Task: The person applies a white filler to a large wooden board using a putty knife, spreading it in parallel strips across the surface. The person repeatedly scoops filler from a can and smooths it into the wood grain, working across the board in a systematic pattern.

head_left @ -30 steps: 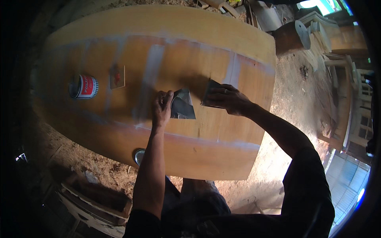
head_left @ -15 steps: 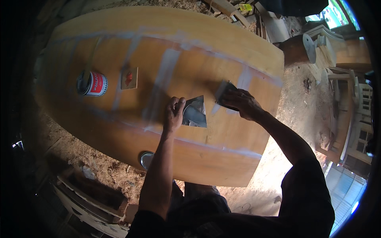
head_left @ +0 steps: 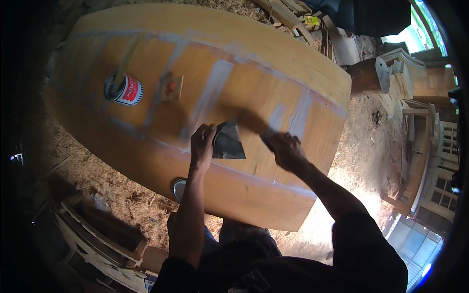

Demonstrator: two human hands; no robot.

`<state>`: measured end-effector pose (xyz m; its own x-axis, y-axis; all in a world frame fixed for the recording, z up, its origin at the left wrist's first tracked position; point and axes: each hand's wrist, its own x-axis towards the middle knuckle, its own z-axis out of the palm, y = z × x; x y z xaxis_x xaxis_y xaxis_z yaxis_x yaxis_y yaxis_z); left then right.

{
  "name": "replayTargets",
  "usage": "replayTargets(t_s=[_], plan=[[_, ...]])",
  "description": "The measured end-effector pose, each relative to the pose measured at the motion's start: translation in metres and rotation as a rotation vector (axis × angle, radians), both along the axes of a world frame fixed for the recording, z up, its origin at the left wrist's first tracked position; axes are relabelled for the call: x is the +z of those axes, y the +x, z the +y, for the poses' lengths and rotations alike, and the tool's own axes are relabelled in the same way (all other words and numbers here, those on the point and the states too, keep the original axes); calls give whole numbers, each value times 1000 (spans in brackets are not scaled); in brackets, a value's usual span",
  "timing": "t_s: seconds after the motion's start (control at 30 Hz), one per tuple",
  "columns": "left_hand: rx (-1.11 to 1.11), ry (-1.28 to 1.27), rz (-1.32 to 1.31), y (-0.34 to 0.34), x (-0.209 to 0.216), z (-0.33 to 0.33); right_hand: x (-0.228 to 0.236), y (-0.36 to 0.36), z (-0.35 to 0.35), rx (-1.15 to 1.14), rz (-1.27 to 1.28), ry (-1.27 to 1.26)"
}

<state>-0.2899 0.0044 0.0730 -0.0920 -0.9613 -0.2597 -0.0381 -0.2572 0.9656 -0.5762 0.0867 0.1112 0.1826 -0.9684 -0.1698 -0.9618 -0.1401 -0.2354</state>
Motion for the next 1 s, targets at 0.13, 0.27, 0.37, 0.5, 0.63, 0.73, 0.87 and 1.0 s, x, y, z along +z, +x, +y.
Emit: replayTargets(t_s=[0.13,0.27,0.37,0.5,0.63,0.73,0.87,1.0], plan=[[124,130,112,45,29,28,16,9,18,116,-108,249],[124,203,217,76,26,52,4,7,-19,357,-41,-340],[125,221,295,91,19,69,-6,7,-37,367,-52,-211],[136,284,483,117,28,95,-3,7,-38,313,-171,-83],[168,287,701,136,40,117,2,18,-33,249,7,-14],[247,312,767,140,41,130,-3,40,-13,253,-112,-79],[251,351,859,145,42,144,-9,59,11,276,-76,-55],[197,344,883,145,30,144,-16,77,27,387,-158,-117]])
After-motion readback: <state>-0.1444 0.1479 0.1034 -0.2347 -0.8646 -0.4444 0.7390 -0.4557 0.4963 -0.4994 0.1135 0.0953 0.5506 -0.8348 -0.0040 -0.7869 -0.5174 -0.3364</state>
